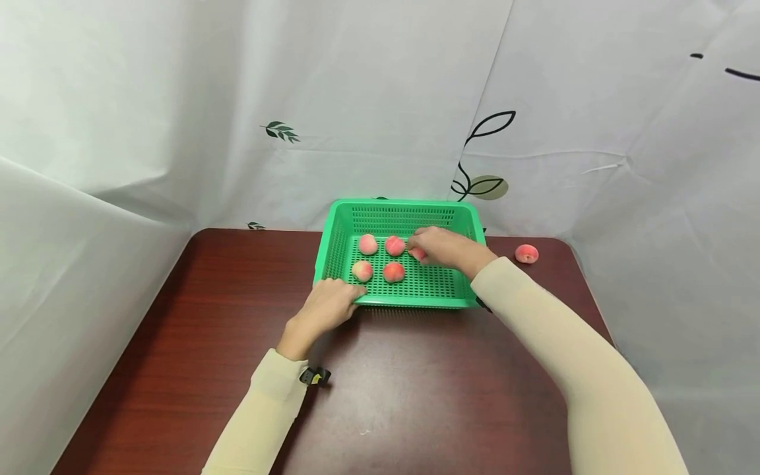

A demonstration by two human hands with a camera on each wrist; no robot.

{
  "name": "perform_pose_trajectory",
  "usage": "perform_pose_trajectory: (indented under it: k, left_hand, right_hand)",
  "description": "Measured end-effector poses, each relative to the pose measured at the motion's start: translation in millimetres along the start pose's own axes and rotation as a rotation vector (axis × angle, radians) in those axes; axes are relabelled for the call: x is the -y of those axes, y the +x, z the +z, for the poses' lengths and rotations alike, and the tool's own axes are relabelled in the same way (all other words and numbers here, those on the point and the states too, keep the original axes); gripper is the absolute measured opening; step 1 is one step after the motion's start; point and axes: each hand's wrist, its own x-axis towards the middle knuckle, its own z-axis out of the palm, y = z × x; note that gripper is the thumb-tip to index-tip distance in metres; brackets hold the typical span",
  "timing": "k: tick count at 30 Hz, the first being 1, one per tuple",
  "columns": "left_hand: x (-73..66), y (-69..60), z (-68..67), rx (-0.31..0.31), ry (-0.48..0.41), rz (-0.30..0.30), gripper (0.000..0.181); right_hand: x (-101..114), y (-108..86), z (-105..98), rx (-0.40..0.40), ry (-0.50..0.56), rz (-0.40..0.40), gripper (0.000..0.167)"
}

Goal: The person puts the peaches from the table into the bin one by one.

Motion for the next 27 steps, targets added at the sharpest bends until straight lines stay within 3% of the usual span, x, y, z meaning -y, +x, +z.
perform_pose_trajectory:
  k: [4,13,20,27]
  left_hand:
    - [-0.3,-0.1,-0.1,-0.001,-0.004,0.005,0.032]
    - [0.6,-0.2,-0.5,-0.013,-0.009,0.003,0.036]
    - [1.7,0.4,1.1,-0.004,-0.009,0.003,0.036]
    - [1.2,0.2,0.8,-0.005,-0.010,0.001,0.034]
  right_hand:
    - [-0.1,4.6,1.5,0.048,-0.014,0.037,0.026]
    - [0.7,18.3,3.8,0.170,-0.039,0.010,0.014]
    - [1.5,27.0,9.1,0.264,-0.059,0.048,0.017]
    - [6.2,31.5,13.2,0.307,-0.050,0.091,0.019]
